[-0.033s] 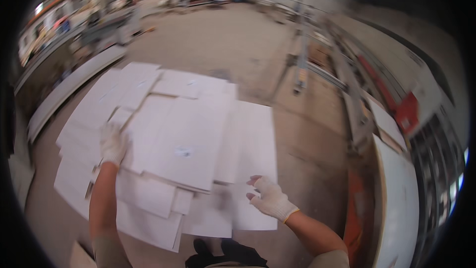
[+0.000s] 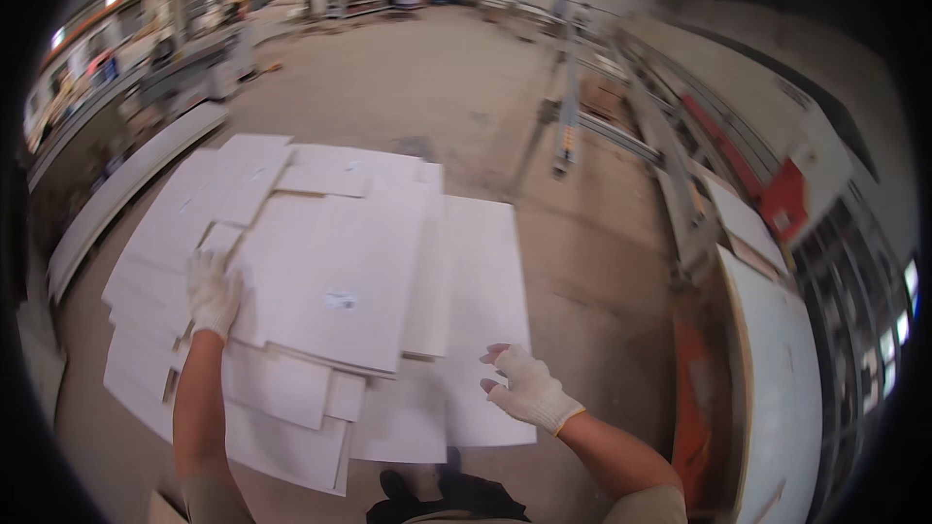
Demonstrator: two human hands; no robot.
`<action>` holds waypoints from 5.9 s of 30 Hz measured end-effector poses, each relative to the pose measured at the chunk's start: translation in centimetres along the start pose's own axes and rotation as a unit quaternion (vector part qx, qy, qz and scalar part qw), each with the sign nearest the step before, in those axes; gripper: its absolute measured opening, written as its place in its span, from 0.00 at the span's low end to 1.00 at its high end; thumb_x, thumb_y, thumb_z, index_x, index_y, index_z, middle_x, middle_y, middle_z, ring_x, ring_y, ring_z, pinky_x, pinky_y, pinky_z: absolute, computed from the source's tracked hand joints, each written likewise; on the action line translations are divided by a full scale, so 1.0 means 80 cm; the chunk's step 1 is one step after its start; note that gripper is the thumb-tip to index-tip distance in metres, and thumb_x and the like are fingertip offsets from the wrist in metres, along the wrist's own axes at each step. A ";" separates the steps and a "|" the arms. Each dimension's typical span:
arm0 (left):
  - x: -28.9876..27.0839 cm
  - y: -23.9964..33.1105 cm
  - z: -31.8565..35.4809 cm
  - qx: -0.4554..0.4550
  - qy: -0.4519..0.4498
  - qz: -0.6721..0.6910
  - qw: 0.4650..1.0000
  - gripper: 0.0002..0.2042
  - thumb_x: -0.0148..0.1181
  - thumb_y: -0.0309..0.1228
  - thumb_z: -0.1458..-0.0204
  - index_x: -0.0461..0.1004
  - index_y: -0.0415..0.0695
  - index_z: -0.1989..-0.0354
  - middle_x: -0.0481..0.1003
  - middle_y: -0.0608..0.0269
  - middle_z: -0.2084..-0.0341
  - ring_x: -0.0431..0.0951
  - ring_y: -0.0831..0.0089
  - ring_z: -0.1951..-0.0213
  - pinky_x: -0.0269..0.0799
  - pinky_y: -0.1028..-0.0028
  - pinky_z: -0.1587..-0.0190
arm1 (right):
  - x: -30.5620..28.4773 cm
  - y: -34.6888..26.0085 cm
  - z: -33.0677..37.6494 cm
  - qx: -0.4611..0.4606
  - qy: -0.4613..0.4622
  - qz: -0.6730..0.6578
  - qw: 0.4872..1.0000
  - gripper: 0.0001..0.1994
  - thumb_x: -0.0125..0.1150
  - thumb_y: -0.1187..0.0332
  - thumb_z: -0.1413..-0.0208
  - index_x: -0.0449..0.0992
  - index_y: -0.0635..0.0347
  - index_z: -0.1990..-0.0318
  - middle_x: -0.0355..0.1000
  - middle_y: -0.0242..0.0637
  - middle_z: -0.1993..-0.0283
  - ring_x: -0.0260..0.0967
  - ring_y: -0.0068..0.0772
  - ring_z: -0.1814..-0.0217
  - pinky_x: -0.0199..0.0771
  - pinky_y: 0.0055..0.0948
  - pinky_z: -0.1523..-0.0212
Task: The person puts on gloves and handles white flat-pack furniture panels, moving them between a workbench and a stack on the floor. They use shears to cut a curved strip from a panel and then gather and discard the resulting offcuts. The person continues to move and stack panels throughout the clip.
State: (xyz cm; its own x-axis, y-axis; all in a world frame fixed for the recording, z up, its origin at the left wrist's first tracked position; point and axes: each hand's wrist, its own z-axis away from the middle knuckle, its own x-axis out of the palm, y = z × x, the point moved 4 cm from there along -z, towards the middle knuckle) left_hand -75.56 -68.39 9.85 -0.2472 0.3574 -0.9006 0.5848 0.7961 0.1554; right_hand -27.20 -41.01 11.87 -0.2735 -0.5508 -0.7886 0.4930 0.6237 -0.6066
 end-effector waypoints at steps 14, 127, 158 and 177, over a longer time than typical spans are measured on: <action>-0.035 0.377 0.087 0.188 0.046 0.164 0.967 0.16 0.61 0.30 0.39 0.77 0.37 0.45 0.73 0.43 0.37 0.67 0.44 0.31 0.56 0.49 0.24 | -0.190 0.259 0.262 0.216 0.063 0.120 0.967 0.19 0.62 0.58 0.38 0.78 0.54 0.43 0.69 0.45 0.32 0.72 0.58 0.37 0.76 0.48 0.37; 0.037 0.954 0.331 -0.305 -0.159 0.475 0.810 0.20 0.57 0.42 0.33 0.76 0.31 0.62 0.79 0.60 0.71 0.75 0.74 0.66 0.74 0.67 0.61 | -0.866 0.891 -0.102 -0.034 0.158 -0.331 0.930 0.33 0.41 0.50 0.23 0.58 0.70 0.24 0.57 0.50 0.20 0.54 0.42 0.19 0.52 0.40 0.19; -0.013 0.470 0.371 -0.692 0.247 0.281 0.618 0.19 0.58 0.41 0.32 0.74 0.41 0.74 0.68 0.77 0.78 0.62 0.85 0.76 0.56 0.73 0.75 | -0.050 0.013 -0.850 -0.519 0.006 0.322 0.792 0.09 0.53 0.73 0.37 0.82 0.60 0.62 0.82 0.54 0.59 0.82 0.56 0.53 0.83 0.51 0.52; 0.001 0.403 0.299 -0.702 0.287 0.316 0.570 0.20 0.59 0.42 0.33 0.80 0.33 0.62 0.78 0.68 0.71 0.74 0.80 0.71 0.70 0.74 0.67 | -0.006 -0.044 -0.906 -0.272 -0.190 0.029 0.943 0.25 0.52 0.54 0.39 0.82 0.70 0.50 0.80 0.61 0.47 0.76 0.64 0.42 0.74 0.49 0.41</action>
State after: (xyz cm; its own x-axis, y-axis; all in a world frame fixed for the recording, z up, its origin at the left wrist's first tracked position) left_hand -38.24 -54.35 5.11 -0.7777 0.5698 -0.2656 -0.3978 -0.1189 0.9097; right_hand -88.67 -2.75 7.07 0.1070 -0.6019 -0.7914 -0.0273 0.7939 -0.6075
